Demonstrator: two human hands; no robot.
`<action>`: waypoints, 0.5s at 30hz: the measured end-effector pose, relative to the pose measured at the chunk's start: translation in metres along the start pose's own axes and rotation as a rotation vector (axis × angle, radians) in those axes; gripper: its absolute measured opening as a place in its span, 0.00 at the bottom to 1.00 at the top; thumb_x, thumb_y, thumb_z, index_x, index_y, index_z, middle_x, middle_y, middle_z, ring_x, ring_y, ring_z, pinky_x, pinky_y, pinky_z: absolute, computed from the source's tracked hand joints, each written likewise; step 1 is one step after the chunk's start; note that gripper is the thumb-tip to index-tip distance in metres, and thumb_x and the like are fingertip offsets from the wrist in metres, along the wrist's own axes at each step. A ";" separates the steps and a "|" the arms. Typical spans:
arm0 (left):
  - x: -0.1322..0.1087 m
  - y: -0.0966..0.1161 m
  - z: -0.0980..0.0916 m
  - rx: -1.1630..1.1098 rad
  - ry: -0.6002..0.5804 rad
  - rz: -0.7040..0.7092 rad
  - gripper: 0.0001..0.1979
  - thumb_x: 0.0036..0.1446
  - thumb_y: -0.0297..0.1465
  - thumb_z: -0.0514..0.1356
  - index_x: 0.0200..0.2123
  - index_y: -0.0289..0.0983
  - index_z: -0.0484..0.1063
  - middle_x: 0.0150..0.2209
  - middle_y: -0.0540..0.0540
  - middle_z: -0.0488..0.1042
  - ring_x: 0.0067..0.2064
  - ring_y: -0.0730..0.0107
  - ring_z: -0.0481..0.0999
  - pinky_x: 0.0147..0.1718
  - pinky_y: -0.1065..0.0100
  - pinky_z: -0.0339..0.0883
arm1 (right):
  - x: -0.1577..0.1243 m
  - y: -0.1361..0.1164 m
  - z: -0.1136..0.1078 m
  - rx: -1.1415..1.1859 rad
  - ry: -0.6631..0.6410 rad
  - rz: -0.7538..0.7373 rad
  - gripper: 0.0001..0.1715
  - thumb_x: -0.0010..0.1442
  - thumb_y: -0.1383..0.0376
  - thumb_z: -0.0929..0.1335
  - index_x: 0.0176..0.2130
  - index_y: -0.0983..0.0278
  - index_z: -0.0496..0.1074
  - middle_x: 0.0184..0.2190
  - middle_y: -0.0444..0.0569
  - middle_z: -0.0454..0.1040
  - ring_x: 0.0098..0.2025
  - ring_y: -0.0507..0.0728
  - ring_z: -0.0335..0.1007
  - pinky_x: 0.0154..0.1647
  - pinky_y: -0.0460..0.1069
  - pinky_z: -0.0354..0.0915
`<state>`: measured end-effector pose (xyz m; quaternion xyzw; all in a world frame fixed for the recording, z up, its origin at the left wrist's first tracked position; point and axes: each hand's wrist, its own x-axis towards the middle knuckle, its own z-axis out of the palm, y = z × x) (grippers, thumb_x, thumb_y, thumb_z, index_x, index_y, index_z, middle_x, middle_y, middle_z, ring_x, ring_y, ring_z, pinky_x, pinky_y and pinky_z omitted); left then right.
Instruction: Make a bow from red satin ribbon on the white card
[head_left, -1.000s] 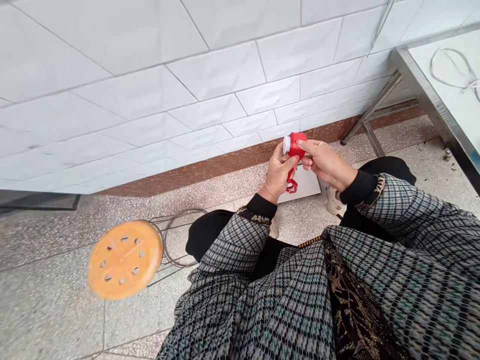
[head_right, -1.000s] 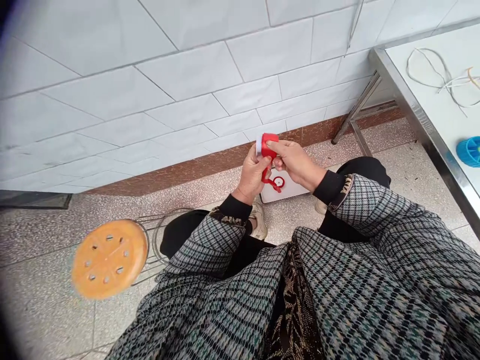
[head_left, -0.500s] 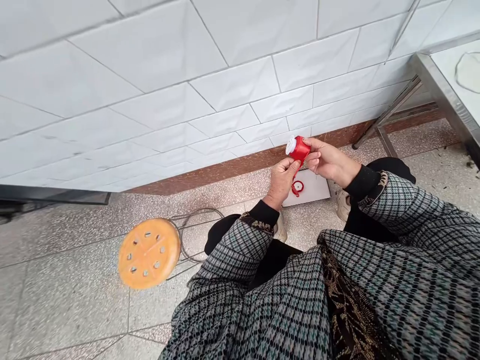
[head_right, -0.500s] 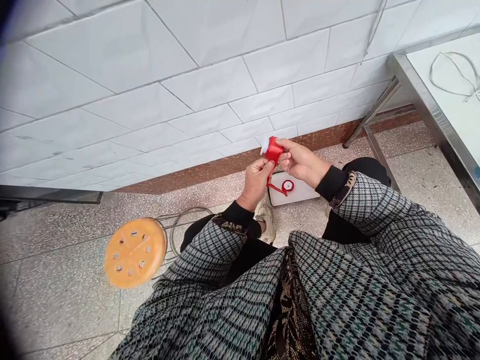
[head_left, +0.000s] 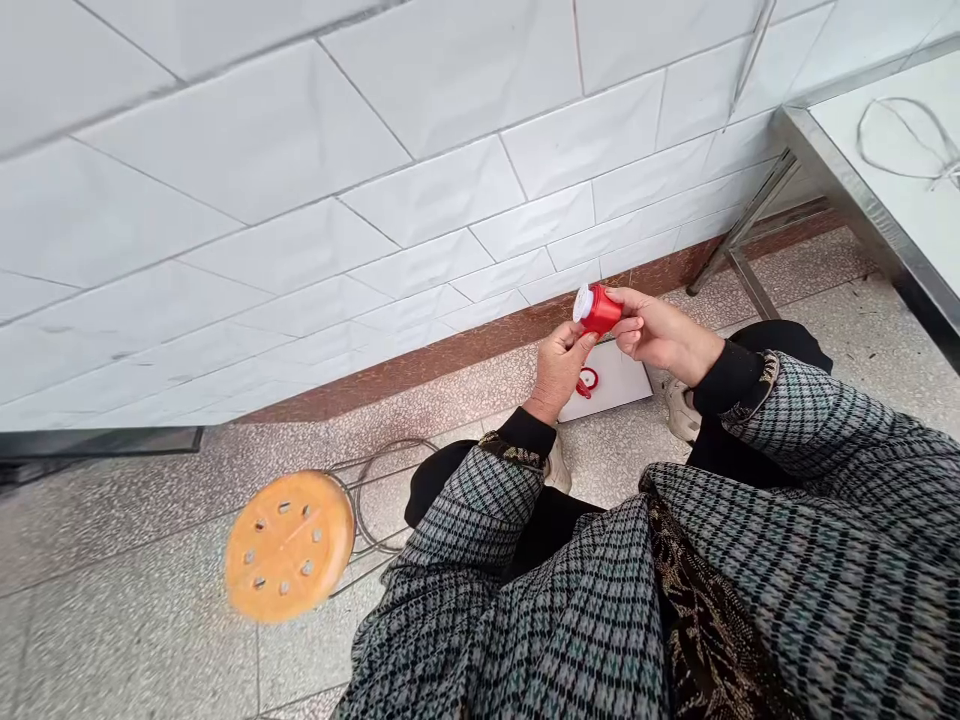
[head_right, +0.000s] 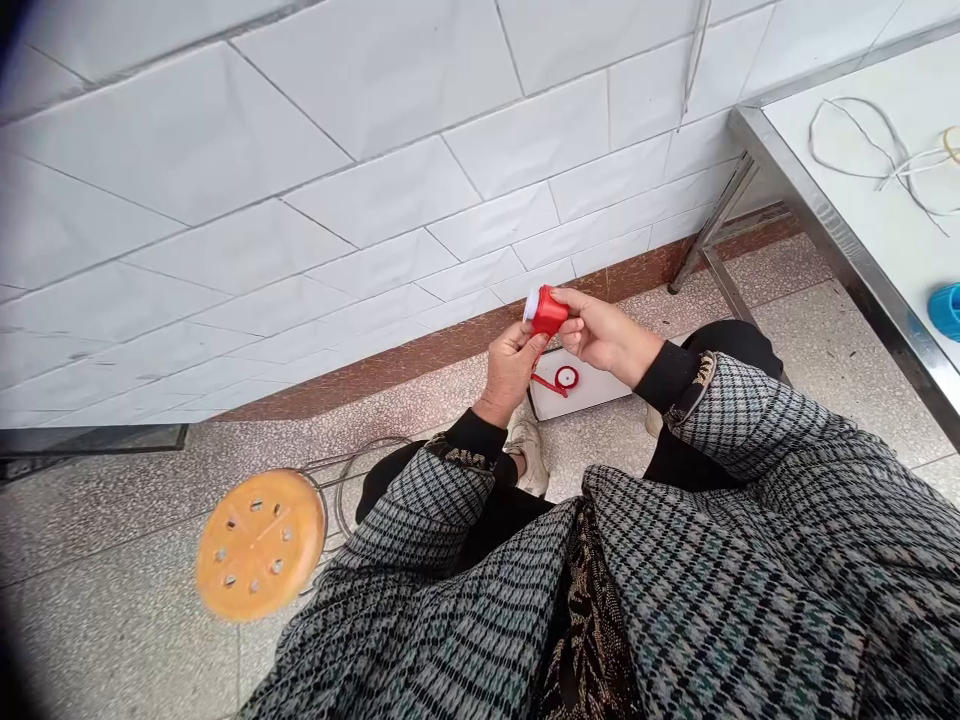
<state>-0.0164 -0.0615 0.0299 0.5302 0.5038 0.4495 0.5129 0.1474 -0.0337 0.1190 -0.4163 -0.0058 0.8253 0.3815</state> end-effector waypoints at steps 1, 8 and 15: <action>0.003 -0.003 -0.002 -0.051 -0.016 -0.020 0.19 0.55 0.44 0.70 0.43 0.37 0.75 0.20 0.58 0.60 0.23 0.79 0.54 0.24 0.72 0.52 | -0.001 0.000 -0.001 0.005 -0.002 0.011 0.06 0.73 0.70 0.65 0.39 0.64 0.68 0.21 0.37 0.67 0.12 0.40 0.49 0.10 0.35 0.49; 0.030 -0.012 -0.017 -0.161 -0.360 0.087 0.44 0.44 0.40 0.78 0.65 0.45 0.69 0.46 0.46 0.79 0.32 0.77 0.72 0.32 0.72 0.68 | -0.010 -0.001 -0.012 -0.015 -0.009 0.155 0.07 0.73 0.68 0.64 0.40 0.64 0.68 0.19 0.36 0.63 0.11 0.41 0.48 0.09 0.35 0.50; 0.039 -0.013 -0.019 -0.193 -0.482 0.120 0.43 0.37 0.44 0.80 0.58 0.40 0.74 0.51 0.41 0.79 0.43 0.65 0.79 0.39 0.69 0.73 | -0.018 -0.004 -0.015 -0.017 -0.031 0.214 0.09 0.74 0.68 0.62 0.40 0.66 0.68 0.20 0.38 0.66 0.11 0.41 0.47 0.09 0.36 0.49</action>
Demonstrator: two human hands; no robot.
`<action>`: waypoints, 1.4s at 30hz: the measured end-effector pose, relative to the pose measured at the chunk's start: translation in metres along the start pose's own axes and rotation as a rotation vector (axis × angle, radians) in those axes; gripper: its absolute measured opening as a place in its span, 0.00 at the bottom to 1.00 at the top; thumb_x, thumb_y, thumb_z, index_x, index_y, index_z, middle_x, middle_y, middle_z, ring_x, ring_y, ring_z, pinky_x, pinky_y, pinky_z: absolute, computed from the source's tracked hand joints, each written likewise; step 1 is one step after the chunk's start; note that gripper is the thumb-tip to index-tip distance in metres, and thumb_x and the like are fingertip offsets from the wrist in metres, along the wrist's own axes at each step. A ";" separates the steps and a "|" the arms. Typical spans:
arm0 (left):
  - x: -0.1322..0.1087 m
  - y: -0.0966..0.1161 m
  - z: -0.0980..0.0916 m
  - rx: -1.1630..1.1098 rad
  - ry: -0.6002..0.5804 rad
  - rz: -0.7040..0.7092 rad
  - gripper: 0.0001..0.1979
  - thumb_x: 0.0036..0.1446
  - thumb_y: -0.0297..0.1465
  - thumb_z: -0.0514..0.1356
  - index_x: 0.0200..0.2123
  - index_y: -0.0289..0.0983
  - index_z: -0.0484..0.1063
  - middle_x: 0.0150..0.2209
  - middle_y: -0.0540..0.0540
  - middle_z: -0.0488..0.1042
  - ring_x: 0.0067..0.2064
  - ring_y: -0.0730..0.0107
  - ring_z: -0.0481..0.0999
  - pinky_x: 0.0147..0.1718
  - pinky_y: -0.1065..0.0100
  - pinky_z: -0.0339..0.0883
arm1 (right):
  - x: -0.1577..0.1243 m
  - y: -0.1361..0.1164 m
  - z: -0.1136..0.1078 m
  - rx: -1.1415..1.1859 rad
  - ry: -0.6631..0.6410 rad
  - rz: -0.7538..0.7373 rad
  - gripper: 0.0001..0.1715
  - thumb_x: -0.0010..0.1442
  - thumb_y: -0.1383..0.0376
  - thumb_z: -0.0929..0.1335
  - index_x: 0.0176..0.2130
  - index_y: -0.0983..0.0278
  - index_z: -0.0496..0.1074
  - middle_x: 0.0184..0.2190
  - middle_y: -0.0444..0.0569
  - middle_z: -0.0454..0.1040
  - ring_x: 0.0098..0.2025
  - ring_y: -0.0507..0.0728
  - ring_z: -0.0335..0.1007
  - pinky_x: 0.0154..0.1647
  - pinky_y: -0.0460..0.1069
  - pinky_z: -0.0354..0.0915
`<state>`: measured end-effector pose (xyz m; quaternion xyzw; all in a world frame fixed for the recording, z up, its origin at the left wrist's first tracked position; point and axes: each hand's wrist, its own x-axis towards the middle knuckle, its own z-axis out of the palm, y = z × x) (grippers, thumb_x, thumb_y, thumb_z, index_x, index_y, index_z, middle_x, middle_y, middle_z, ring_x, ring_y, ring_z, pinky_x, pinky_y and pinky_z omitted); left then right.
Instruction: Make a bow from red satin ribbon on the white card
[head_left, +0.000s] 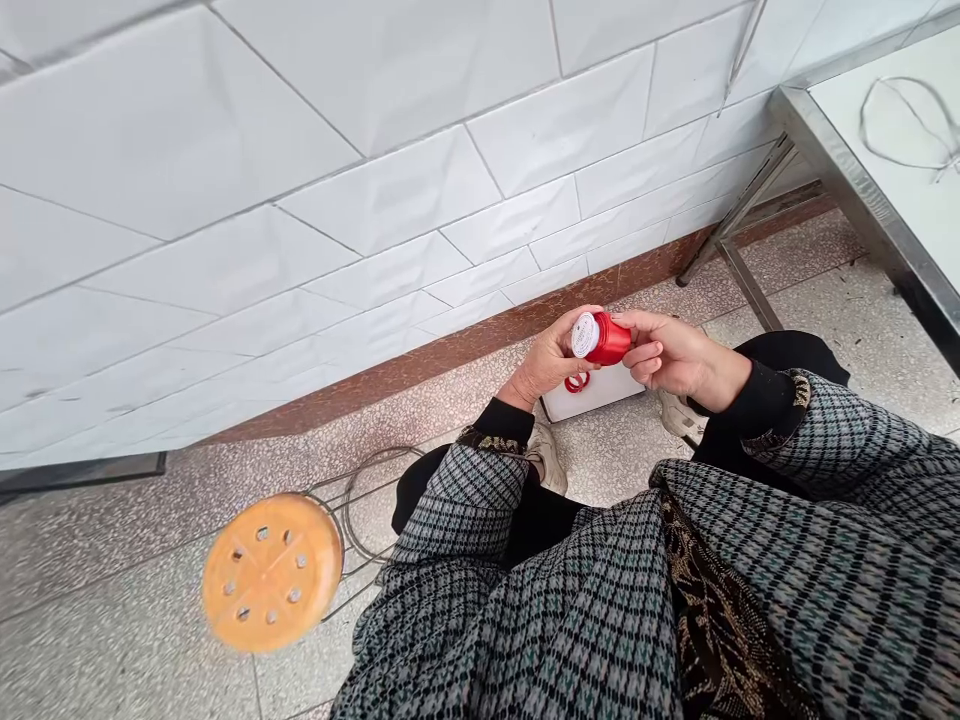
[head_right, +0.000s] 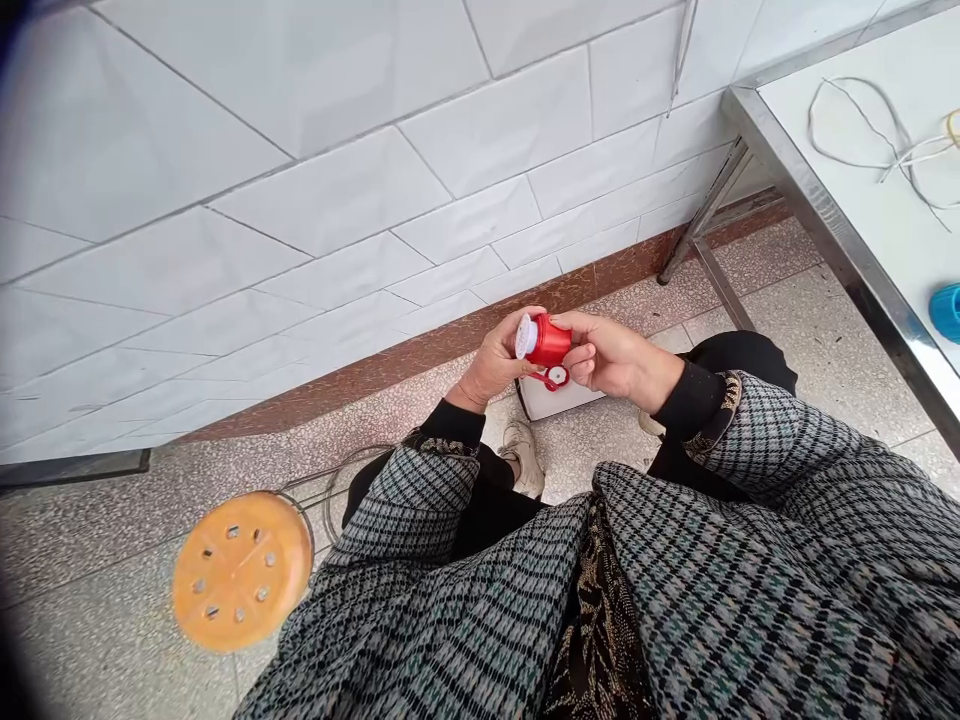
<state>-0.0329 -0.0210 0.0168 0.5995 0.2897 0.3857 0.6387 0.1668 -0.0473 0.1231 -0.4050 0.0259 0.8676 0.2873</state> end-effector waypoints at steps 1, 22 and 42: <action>0.000 0.000 0.001 -0.002 0.016 0.002 0.43 0.35 0.44 0.80 0.56 0.39 0.75 0.52 0.41 0.79 0.45 0.63 0.79 0.40 0.68 0.73 | 0.000 0.000 0.000 -0.005 0.005 0.000 0.08 0.74 0.68 0.62 0.40 0.66 0.68 0.20 0.37 0.66 0.11 0.41 0.47 0.09 0.36 0.49; -0.002 -0.019 0.028 0.089 0.274 0.092 0.45 0.45 0.50 0.75 0.64 0.41 0.67 0.61 0.37 0.74 0.60 0.52 0.76 0.57 0.56 0.72 | 0.017 0.003 0.001 -0.174 0.109 -0.274 0.07 0.70 0.69 0.67 0.37 0.66 0.69 0.19 0.35 0.60 0.13 0.41 0.43 0.12 0.36 0.45; -0.007 -0.020 0.043 -0.269 0.382 -0.214 0.35 0.47 0.48 0.75 0.55 0.40 0.72 0.21 0.61 0.63 0.16 0.84 0.54 0.15 0.73 0.50 | 0.025 0.020 0.001 -0.141 0.117 -0.447 0.10 0.67 0.69 0.71 0.35 0.65 0.67 0.20 0.34 0.62 0.15 0.41 0.46 0.14 0.37 0.47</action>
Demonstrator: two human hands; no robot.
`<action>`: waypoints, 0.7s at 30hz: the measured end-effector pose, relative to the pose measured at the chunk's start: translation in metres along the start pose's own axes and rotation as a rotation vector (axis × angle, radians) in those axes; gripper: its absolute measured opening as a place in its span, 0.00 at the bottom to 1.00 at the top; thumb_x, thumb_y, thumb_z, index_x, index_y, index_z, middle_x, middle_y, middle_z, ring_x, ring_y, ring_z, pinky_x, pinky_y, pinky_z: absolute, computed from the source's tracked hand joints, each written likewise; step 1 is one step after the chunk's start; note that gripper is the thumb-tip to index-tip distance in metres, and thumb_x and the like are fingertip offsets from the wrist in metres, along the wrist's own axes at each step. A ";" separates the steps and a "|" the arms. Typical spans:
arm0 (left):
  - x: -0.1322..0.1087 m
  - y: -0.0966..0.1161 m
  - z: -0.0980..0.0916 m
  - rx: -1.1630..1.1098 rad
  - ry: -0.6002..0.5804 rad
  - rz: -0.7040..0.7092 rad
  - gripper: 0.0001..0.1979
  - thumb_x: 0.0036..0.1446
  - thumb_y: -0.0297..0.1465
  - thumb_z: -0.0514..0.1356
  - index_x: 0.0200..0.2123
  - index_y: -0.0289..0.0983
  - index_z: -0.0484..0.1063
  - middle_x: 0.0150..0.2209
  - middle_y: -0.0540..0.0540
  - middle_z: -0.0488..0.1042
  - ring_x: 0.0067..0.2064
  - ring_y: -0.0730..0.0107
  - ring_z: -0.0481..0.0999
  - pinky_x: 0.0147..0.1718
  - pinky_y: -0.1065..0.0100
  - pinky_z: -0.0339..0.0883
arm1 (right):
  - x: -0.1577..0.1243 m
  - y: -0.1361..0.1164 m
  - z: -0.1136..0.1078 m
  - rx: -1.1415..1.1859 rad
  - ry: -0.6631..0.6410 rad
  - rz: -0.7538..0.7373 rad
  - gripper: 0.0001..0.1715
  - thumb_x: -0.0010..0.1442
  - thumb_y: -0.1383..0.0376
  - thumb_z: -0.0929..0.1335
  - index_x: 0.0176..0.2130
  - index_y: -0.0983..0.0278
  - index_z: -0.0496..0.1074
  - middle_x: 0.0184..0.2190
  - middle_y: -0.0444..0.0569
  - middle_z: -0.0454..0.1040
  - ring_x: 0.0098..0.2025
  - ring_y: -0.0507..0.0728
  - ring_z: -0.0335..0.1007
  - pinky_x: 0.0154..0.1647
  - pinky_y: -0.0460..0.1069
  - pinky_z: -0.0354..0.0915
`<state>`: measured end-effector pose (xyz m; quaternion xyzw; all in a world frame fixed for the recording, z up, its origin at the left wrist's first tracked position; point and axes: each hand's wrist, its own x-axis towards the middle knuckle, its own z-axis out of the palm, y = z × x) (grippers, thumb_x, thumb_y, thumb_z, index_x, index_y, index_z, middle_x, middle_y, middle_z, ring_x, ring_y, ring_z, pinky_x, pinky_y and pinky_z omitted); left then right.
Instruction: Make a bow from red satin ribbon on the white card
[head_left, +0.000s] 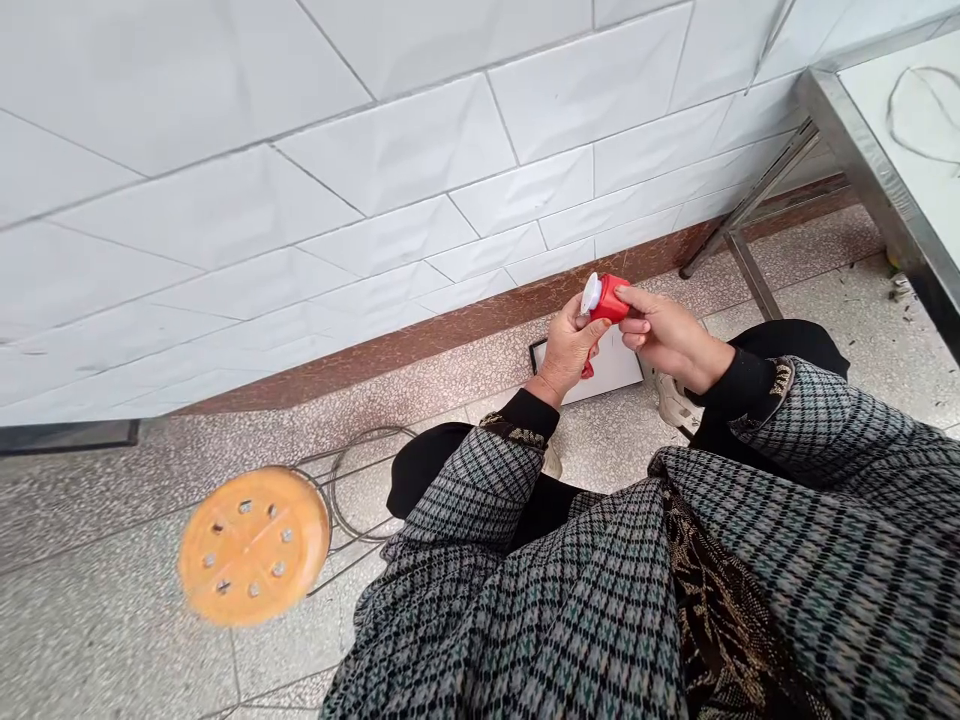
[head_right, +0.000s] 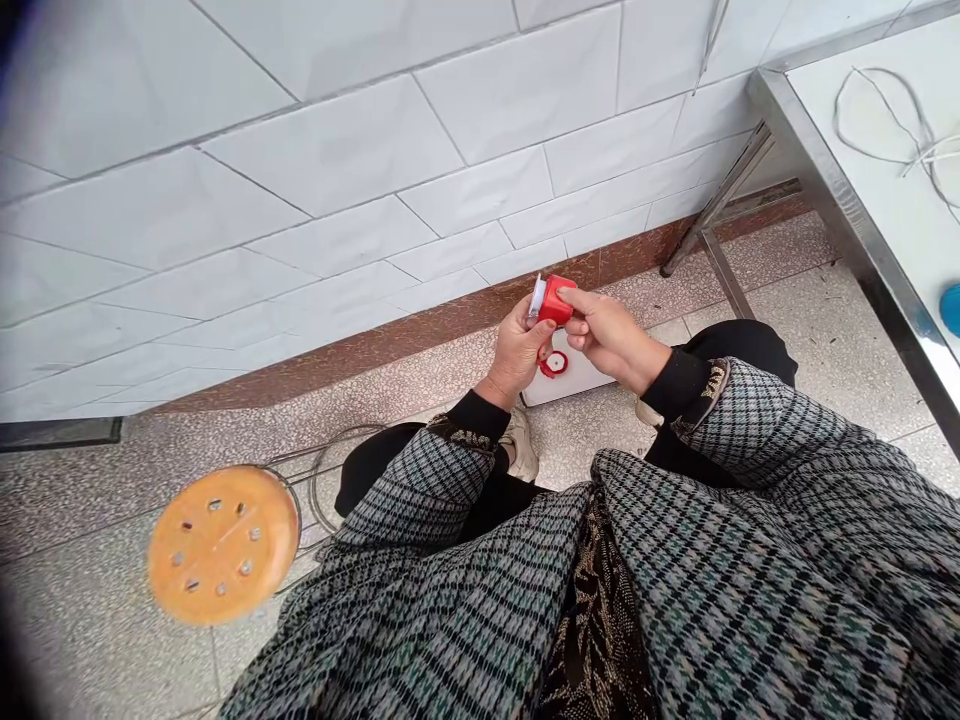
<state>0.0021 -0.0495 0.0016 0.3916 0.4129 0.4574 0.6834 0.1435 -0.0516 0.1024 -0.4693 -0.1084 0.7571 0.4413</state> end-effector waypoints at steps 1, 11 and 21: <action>0.000 0.001 0.000 -0.001 -0.004 0.005 0.36 0.46 0.48 0.75 0.56 0.40 0.72 0.20 0.61 0.63 0.16 0.83 0.54 0.15 0.73 0.50 | 0.001 -0.003 0.000 0.027 -0.001 0.024 0.07 0.68 0.69 0.70 0.37 0.64 0.68 0.20 0.34 0.62 0.15 0.41 0.46 0.14 0.37 0.47; 0.001 0.003 -0.008 -0.017 -0.128 -0.016 0.48 0.44 0.44 0.77 0.67 0.47 0.64 0.25 0.58 0.72 0.15 0.83 0.57 0.15 0.73 0.50 | 0.008 -0.015 -0.005 0.066 -0.026 0.208 0.04 0.69 0.72 0.67 0.41 0.64 0.68 0.21 0.35 0.63 0.13 0.41 0.45 0.11 0.36 0.48; 0.001 0.000 -0.008 -0.001 -0.115 -0.027 0.45 0.43 0.43 0.78 0.63 0.45 0.67 0.24 0.59 0.71 0.14 0.84 0.58 0.13 0.74 0.49 | 0.007 -0.017 -0.005 0.053 -0.021 0.258 0.06 0.70 0.72 0.66 0.39 0.64 0.68 0.19 0.35 0.62 0.13 0.41 0.45 0.11 0.36 0.48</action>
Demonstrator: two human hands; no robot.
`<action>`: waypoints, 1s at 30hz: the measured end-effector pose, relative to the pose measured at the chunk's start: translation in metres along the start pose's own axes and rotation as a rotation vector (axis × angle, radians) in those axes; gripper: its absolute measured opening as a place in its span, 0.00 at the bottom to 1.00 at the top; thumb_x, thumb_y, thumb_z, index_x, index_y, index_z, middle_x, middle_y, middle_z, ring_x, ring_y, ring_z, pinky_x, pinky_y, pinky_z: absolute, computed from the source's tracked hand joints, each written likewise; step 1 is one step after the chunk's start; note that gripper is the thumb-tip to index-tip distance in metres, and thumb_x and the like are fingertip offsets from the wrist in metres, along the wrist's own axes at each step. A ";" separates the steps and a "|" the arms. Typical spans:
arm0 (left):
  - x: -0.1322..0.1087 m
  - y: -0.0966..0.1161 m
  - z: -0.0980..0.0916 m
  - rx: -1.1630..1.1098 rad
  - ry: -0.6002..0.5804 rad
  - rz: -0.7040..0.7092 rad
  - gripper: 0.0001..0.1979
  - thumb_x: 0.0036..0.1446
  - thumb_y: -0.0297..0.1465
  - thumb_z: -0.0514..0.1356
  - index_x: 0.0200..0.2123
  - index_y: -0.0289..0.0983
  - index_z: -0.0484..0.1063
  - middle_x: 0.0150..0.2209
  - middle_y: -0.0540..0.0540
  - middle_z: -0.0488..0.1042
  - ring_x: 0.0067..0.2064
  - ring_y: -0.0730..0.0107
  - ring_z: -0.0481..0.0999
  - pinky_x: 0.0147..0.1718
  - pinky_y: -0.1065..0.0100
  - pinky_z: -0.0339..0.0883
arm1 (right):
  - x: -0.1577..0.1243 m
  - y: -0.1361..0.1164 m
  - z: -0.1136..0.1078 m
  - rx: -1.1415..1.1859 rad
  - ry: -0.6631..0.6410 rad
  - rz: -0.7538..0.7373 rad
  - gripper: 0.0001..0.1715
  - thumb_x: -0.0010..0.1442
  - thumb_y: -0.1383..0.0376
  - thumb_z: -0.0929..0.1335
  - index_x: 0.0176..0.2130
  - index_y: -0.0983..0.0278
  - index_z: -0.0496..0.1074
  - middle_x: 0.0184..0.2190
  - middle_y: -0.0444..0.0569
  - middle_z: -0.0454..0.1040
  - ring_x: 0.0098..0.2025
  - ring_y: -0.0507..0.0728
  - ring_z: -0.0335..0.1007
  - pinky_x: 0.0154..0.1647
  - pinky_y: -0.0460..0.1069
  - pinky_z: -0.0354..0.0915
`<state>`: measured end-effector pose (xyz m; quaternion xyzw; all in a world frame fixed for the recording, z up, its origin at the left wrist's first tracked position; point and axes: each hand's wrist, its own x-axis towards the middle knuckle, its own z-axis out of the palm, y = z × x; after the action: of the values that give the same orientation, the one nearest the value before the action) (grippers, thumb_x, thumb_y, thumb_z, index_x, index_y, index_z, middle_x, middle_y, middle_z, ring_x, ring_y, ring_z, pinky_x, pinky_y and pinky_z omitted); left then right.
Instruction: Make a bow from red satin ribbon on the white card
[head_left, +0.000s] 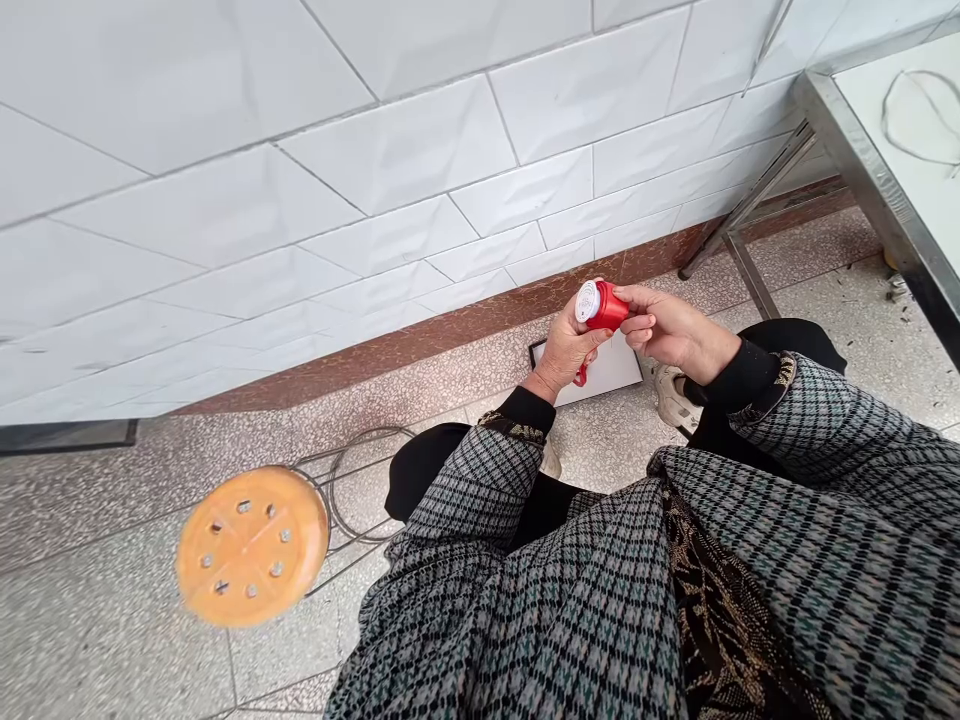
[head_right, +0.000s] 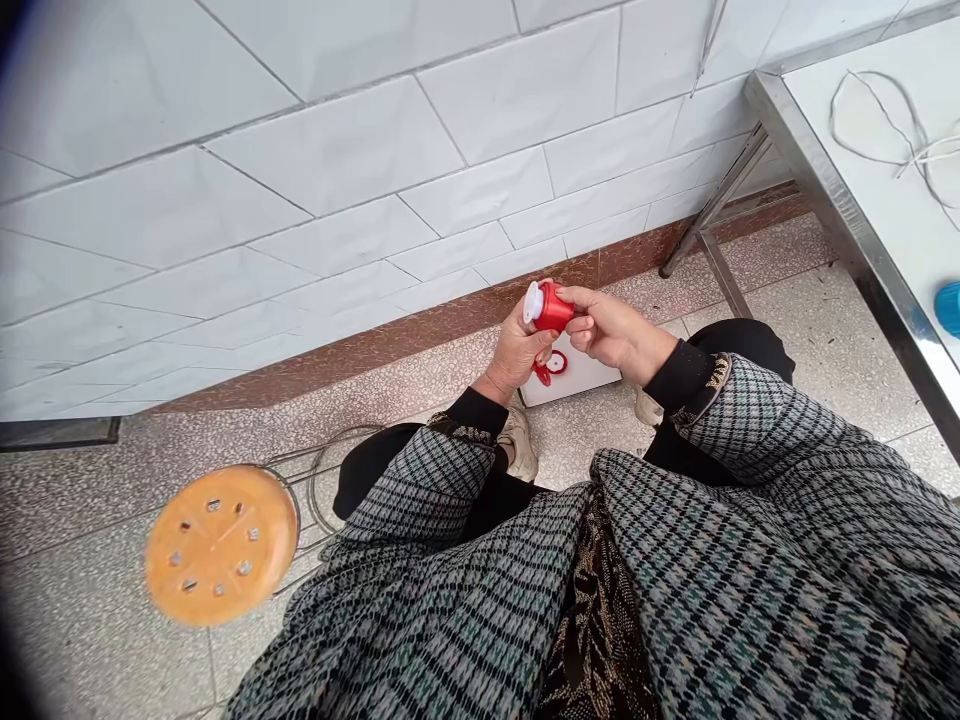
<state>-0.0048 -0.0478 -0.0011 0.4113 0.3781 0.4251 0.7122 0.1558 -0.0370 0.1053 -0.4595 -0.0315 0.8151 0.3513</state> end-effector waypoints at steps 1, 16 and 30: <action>0.000 0.000 -0.001 -0.005 0.009 0.006 0.44 0.41 0.43 0.78 0.61 0.44 0.68 0.23 0.60 0.70 0.14 0.84 0.58 0.13 0.74 0.49 | 0.000 0.001 0.000 -0.011 -0.002 -0.001 0.06 0.70 0.72 0.67 0.37 0.64 0.68 0.19 0.35 0.61 0.13 0.41 0.45 0.11 0.36 0.48; -0.001 -0.004 0.013 -0.099 0.055 -0.001 0.41 0.48 0.49 0.74 0.61 0.39 0.68 0.16 0.63 0.61 0.14 0.82 0.54 0.14 0.73 0.48 | 0.007 0.009 -0.005 -0.073 -0.006 -0.245 0.07 0.65 0.68 0.73 0.40 0.63 0.70 0.21 0.34 0.62 0.16 0.42 0.46 0.15 0.39 0.47; -0.005 -0.001 0.014 -0.219 0.048 -0.018 0.32 0.40 0.47 0.78 0.43 0.40 0.69 0.16 0.64 0.61 0.13 0.85 0.53 0.13 0.75 0.46 | 0.002 0.023 -0.003 -0.177 -0.029 -0.189 0.09 0.66 0.66 0.72 0.34 0.64 0.69 0.19 0.37 0.65 0.15 0.43 0.52 0.14 0.38 0.54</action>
<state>0.0062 -0.0566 0.0046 0.3174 0.3502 0.4669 0.7474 0.1452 -0.0539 0.0937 -0.4720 -0.1516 0.7788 0.3842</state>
